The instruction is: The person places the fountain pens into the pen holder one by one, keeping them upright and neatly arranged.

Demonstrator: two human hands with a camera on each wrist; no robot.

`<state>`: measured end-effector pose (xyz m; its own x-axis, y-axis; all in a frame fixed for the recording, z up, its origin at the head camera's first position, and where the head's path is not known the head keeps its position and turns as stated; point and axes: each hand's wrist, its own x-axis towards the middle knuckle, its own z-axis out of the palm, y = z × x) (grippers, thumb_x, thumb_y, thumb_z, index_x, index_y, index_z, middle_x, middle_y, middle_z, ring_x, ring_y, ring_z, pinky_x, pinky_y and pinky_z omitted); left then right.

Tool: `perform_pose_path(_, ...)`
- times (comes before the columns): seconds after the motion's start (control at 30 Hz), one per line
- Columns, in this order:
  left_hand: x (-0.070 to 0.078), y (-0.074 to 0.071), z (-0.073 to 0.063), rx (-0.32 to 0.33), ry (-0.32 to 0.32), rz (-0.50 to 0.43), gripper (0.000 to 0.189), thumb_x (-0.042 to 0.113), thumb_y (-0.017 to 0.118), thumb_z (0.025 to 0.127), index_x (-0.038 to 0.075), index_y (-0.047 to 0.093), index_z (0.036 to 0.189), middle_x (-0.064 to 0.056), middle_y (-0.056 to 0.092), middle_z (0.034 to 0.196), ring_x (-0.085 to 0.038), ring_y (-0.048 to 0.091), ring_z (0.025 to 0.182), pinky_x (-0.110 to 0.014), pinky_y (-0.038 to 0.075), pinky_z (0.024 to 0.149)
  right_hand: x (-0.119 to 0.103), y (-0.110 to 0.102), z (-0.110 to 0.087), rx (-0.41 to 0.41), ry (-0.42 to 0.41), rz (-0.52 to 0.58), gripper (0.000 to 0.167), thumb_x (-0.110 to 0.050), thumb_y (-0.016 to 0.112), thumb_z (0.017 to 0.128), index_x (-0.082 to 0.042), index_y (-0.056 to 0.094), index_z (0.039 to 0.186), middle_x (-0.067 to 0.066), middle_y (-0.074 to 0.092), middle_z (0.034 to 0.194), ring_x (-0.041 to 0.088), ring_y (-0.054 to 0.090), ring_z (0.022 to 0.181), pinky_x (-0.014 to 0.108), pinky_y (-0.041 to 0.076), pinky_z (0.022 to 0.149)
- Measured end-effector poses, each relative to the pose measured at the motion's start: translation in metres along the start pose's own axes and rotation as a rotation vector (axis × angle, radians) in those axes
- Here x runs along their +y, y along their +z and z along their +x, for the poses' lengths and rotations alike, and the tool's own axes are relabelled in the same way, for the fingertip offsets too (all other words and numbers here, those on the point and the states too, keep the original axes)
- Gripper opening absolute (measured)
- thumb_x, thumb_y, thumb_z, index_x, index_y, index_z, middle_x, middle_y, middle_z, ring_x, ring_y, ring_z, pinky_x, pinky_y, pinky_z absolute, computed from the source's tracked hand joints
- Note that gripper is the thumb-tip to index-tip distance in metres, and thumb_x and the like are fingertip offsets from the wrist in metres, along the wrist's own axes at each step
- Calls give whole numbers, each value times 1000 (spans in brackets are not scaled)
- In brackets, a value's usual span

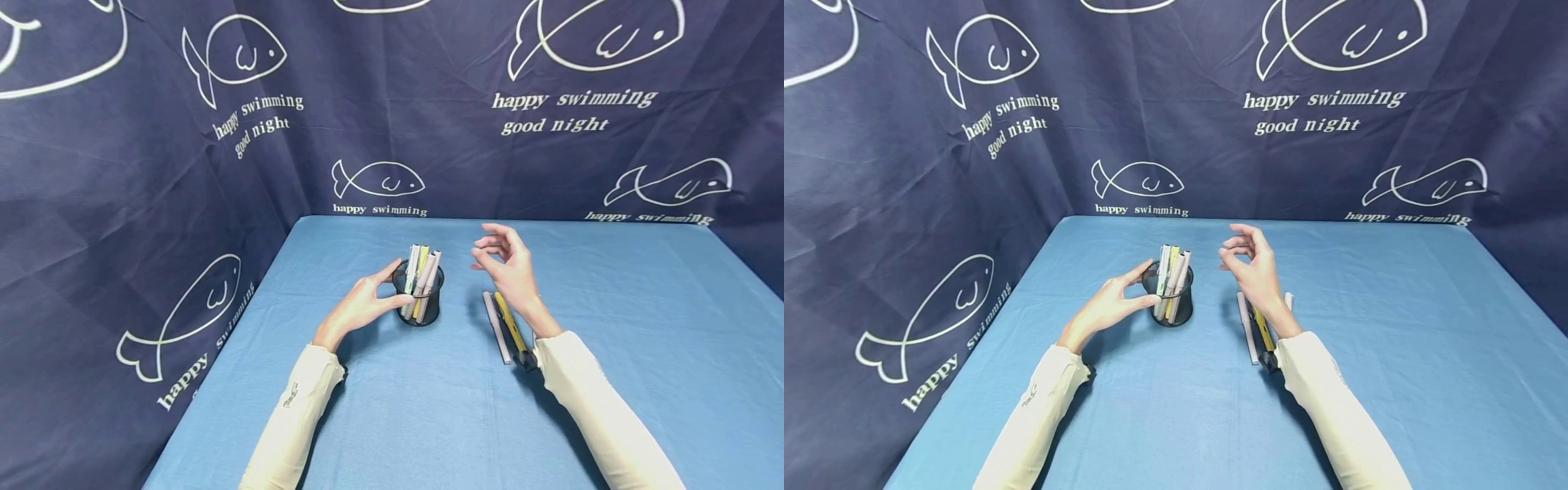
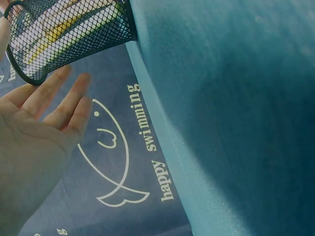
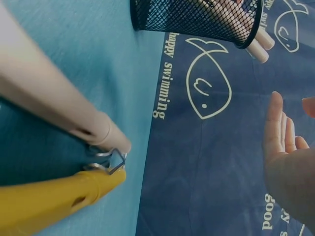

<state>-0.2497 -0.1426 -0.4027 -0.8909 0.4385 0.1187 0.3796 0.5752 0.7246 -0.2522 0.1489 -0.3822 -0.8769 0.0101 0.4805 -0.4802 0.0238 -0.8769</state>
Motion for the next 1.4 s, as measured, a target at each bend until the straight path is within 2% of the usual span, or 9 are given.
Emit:
perform_pose_path(0.27,0,0,1,5,-2,9,87,53,75,93,24,34,164,-10,63,141,-21,50,138,-46,38,113,2,-8,-2,5,-12,55,39,9,64,97,1,57,135,22,61,107,14,65,88,30,60,73)
perform_pose_path(0.43,0,0,0,0,-2,5,87,54,74,93,24,33,164,-10,62,141,-22,49,138,-47,38,113,3,-14,-3,14,-18,69,39,12,62,96,-1,58,133,12,62,104,15,66,88,30,60,72)
perform_pose_path(0.7,1,0,0,4,1,4,87,53,74,93,24,33,164,-10,62,141,-23,49,139,-47,38,113,4,-25,-6,22,-22,65,37,9,63,97,-3,59,132,15,61,104,15,66,88,28,60,72)
perform_pose_path(1.0,1,0,0,1,1,4,87,55,73,93,24,33,164,-10,63,140,-22,49,139,-48,38,113,5,-35,-11,72,-1,86,40,14,61,95,-5,60,130,12,63,101,12,66,85,28,60,71)
perform_pose_path(1.23,1,0,0,-4,-2,4,86,54,73,93,25,33,164,-9,63,140,-22,49,139,-48,38,113,6,-42,-14,76,3,93,38,12,63,95,-5,61,129,14,63,101,16,67,85,28,60,70)
perform_pose_path(1.4,1,0,-1,-5,-11,0,86,55,73,93,26,33,164,-9,63,140,-22,48,139,-48,38,113,7,-48,-16,74,14,89,38,13,62,95,-7,61,128,13,63,101,11,67,83,26,60,69)
